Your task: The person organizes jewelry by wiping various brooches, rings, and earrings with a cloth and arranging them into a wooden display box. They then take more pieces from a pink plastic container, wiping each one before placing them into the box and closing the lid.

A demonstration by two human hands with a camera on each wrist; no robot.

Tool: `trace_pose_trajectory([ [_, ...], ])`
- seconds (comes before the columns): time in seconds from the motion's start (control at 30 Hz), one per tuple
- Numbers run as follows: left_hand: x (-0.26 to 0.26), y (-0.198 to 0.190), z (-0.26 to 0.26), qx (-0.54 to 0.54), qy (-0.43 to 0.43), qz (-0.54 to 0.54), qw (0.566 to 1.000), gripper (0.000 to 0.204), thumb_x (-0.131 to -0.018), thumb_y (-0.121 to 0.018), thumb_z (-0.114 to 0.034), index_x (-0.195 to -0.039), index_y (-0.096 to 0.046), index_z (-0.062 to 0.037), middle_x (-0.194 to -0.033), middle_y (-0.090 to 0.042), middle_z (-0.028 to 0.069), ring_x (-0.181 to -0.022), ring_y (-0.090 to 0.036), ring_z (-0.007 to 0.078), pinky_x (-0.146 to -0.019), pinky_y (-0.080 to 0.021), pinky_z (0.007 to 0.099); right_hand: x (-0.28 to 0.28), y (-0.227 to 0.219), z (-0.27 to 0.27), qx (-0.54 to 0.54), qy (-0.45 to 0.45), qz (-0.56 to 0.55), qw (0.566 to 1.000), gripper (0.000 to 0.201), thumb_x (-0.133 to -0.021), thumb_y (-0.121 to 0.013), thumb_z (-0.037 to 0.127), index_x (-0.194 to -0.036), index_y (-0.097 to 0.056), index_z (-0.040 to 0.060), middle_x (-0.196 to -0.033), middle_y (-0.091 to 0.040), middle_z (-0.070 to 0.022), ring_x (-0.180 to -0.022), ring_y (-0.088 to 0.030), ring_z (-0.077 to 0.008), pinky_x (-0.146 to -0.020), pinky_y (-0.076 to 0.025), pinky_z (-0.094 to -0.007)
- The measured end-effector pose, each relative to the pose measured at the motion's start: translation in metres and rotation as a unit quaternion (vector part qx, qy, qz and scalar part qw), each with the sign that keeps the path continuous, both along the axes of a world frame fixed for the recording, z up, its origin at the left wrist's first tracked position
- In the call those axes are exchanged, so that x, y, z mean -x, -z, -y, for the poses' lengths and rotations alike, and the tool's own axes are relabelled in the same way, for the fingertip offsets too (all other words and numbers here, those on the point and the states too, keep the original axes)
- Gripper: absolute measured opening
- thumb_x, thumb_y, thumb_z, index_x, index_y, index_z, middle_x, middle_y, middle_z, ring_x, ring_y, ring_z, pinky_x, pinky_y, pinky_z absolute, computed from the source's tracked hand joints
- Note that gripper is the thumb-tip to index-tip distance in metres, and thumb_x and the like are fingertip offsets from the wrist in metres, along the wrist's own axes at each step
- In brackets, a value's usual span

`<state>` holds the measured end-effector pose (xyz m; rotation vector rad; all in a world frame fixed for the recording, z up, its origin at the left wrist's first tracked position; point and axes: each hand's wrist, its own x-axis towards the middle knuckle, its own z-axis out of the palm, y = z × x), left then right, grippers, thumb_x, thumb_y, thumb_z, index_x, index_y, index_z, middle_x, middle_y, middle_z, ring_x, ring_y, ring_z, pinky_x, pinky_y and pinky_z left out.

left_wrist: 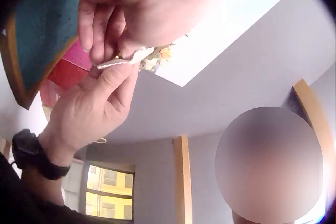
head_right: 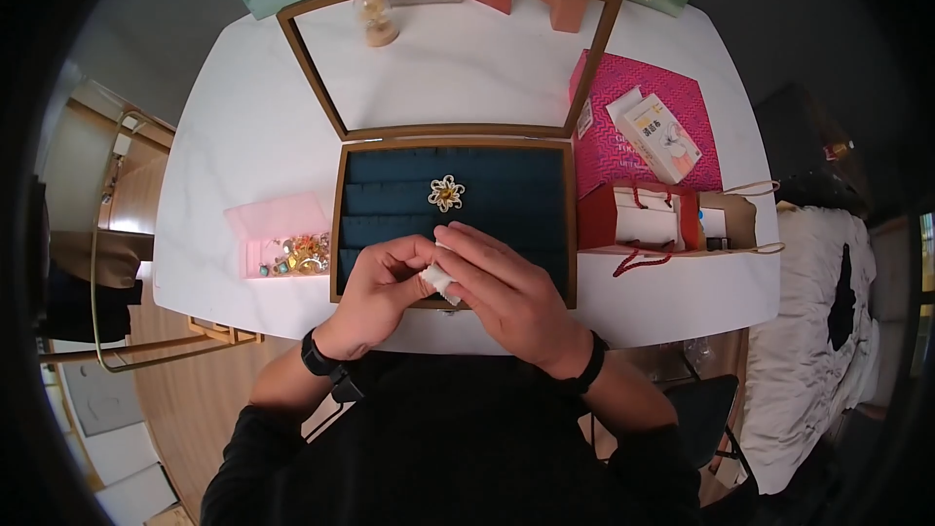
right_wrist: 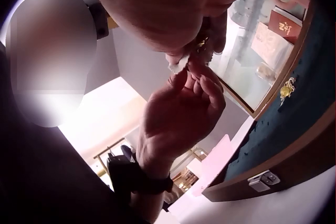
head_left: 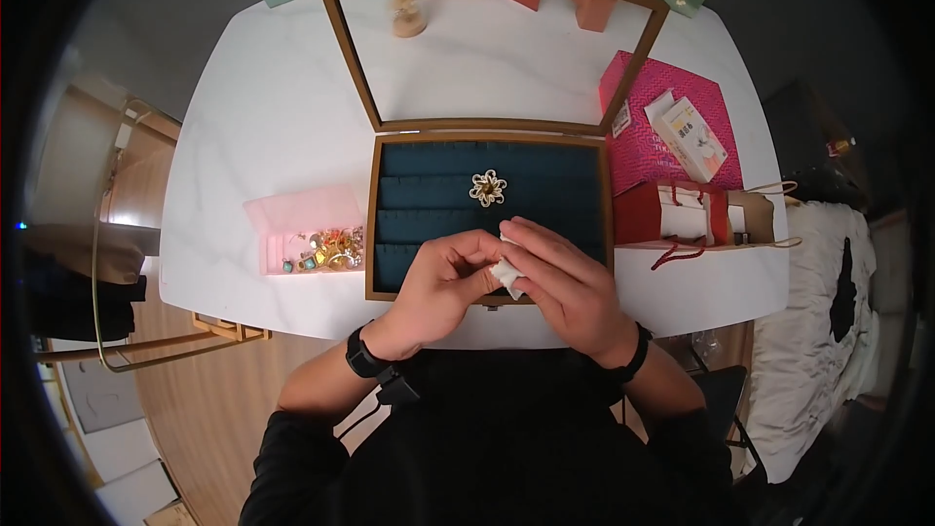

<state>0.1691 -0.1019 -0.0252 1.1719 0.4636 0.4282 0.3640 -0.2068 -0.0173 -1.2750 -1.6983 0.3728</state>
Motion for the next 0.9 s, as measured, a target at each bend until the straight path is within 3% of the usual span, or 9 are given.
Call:
trace_pose_trajectory([
  [0.07, 0.002, 0.005, 0.001, 0.058, -0.01, 0.021, 0.998, 0.014, -0.108, -0.066, 0.0, -0.121, -0.07, 0.0027, -0.117, -0.077, 0.0076, -0.107, -0.072, 0.0142, -0.099, -0.056, 0.0303, 0.0, 0.001, -0.002, -0.036, -0.015, 0.055, 0.998, 0.045, -0.094, -0.077, 0.0, -0.139, -0.07, -0.0054, -0.148, -0.066, -0.0191, -0.135, -0.067, -0.0343, -0.111, -0.06, -0.0429],
  [0.2, 0.013, 0.012, 0.002, 0.126, 0.01, 0.041, 0.991, 0.015, -0.109, -0.067, -0.005, -0.122, -0.071, 0.0029, -0.117, -0.076, 0.0082, -0.109, -0.072, 0.0154, -0.099, -0.056, 0.0315, -0.002, -0.002, 0.005, -0.052, -0.042, 0.154, 0.986, 0.048, -0.092, -0.079, 0.002, -0.139, -0.069, -0.0064, -0.148, -0.064, -0.021, -0.139, -0.064, -0.0362, -0.112, -0.06, -0.0449],
  [0.27, 0.017, 0.01, 0.009, 0.189, 0.009, 0.04, 0.981, 0.015, -0.11, -0.07, -0.011, -0.119, -0.073, 0.0002, -0.111, -0.075, 0.0028, -0.102, -0.067, 0.0087, -0.096, -0.052, 0.0261, -0.004, 0.001, 0.012, -0.055, -0.058, 0.174, 0.982, 0.048, -0.091, -0.08, 0.002, -0.137, -0.07, -0.0068, -0.146, -0.065, -0.0215, -0.138, -0.065, -0.0365, -0.112, -0.061, -0.0445],
  [0.33, 0.02, 0.013, 0.011, 0.206, 0.025, 0.029, 0.978, 0.016, -0.11, -0.07, -0.012, -0.119, -0.073, 0.0002, -0.11, -0.074, 0.0021, -0.102, -0.066, 0.0081, -0.095, -0.052, 0.0254, -0.006, 0.01, 0.021, -0.079, -0.084, 0.188, 0.975, 0.045, -0.091, -0.081, 0.003, -0.133, -0.072, -0.0071, -0.142, -0.068, -0.0212, -0.137, -0.066, -0.0365, -0.111, -0.062, -0.0432],
  [0.47, 0.025, 0.017, 0.011, 0.192, 0.06, 0.0, 0.98, 0.018, -0.111, -0.07, -0.016, -0.12, -0.073, -0.0003, -0.109, -0.073, 0.0006, -0.101, -0.065, 0.0065, -0.092, -0.051, 0.0237, -0.007, 0.018, 0.026, -0.093, -0.101, 0.134, 0.981, 0.042, -0.091, -0.082, 0.004, -0.129, -0.073, -0.0084, -0.138, -0.07, -0.0216, -0.136, -0.067, -0.0367, -0.11, -0.063, -0.0435],
  [0.8, 0.024, 0.018, 0.009, 0.184, 0.067, -0.001, 0.981, 0.018, -0.111, -0.069, -0.016, -0.121, -0.074, -0.002, -0.108, -0.072, -0.0011, -0.097, -0.063, 0.0061, -0.092, -0.052, 0.0241, -0.004, 0.008, 0.019, 0.0, -0.127, 0.085, 0.988, 0.052, -0.088, -0.086, 0.006, -0.134, -0.068, -0.0102, -0.145, -0.064, -0.0243, -0.133, -0.068, -0.0396, -0.11, -0.062, -0.0462],
  [0.9, 0.027, 0.023, 0.011, 0.21, 0.077, 0.015, 0.975, 0.021, -0.11, -0.07, -0.013, -0.125, -0.071, 0.0013, -0.118, -0.073, 0.0044, -0.107, -0.068, 0.0097, -0.096, -0.053, 0.0264, -0.003, 0.013, 0.028, -0.02, -0.099, 0.071, 0.992, 0.049, -0.086, -0.087, 0.005, -0.13, -0.071, -0.0094, -0.141, -0.067, -0.0237, -0.13, -0.07, -0.0397, -0.107, -0.064, -0.0456],
])
